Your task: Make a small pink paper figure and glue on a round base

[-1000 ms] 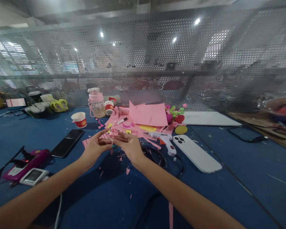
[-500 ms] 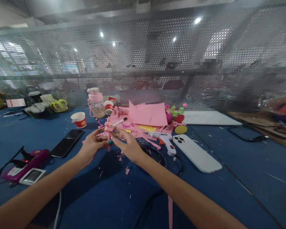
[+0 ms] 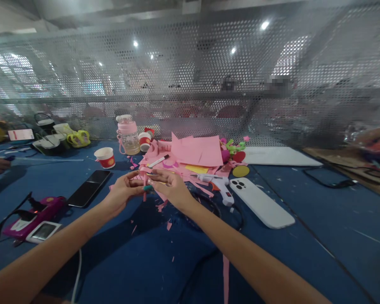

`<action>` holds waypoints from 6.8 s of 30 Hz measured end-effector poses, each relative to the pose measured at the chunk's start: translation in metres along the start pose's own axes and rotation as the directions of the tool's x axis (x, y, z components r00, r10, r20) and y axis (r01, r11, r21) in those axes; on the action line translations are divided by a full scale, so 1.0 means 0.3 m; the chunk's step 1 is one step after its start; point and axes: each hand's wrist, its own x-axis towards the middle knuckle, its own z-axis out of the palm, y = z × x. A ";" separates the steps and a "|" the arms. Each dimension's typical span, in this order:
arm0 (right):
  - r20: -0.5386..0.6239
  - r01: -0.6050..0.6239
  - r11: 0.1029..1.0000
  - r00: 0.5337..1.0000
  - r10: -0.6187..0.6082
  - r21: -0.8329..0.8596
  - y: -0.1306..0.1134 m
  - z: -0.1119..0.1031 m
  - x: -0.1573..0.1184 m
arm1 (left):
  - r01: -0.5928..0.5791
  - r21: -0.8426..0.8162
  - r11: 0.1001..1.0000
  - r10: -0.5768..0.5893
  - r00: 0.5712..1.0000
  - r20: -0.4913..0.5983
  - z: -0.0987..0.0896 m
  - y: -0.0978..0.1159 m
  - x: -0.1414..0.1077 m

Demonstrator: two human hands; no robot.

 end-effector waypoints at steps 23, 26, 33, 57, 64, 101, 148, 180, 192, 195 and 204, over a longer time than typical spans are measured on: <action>-0.606 -0.626 -0.051 0.769 -0.204 -0.778 0.003 -0.308 -0.107 | 0.012 0.017 1.000 -0.012 1.000 0.020 -0.001 -0.004 0.005; -0.629 -0.630 0.014 0.773 -0.081 -0.776 -0.001 -0.322 -0.092 | 0.008 0.063 0.998 -0.009 1.000 0.014 0.001 -0.002 0.003; -0.562 -0.574 0.081 0.749 -0.352 -0.815 -0.026 -0.293 -0.107 | -0.024 0.101 0.995 0.029 0.998 -0.052 0.004 -0.012 0.000; 0.474 -0.103 -0.537 0.352 -0.807 -0.837 0.013 -0.094 -0.193 | -0.061 0.104 0.993 0.064 0.998 -0.028 0.012 -0.064 -0.021; 0.521 -0.060 -0.577 0.360 -0.774 -0.815 0.006 -0.075 -0.198 | -0.083 0.065 0.994 0.088 0.993 -0.073 0.015 -0.076 -0.020; 0.539 0.029 -0.588 0.438 -0.719 -0.808 -0.004 -0.057 -0.218 | -0.060 0.203 0.977 0.082 0.991 -0.103 0.019 -0.071 -0.024; -0.081 -0.007 0.732 0.995 -0.065 -0.681 -0.010 -0.077 -0.049 | -0.092 0.013 0.996 0.092 0.996 -0.019 0.004 -0.016 -0.005; 0.039 0.040 0.983 0.999 -0.034 -0.181 0.040 0.004 0.013 | -0.294 0.096 0.951 0.296 0.955 -0.010 -0.025 -0.020 0.017; -0.005 -0.081 0.997 0.997 0.081 0.016 0.029 0.022 0.013 | -0.265 0.074 0.961 0.261 0.963 0.062 -0.029 -0.020 0.014; 0.035 -0.073 0.996 0.997 0.072 0.043 0.031 0.022 0.014 | -0.261 0.069 0.963 0.257 0.964 0.066 -0.030 -0.022 0.016; 0.100 -0.056 0.998 0.993 0.054 0.014 0.031 0.016 0.013 | -0.247 0.053 0.968 0.242 0.967 0.084 -0.031 -0.017 0.017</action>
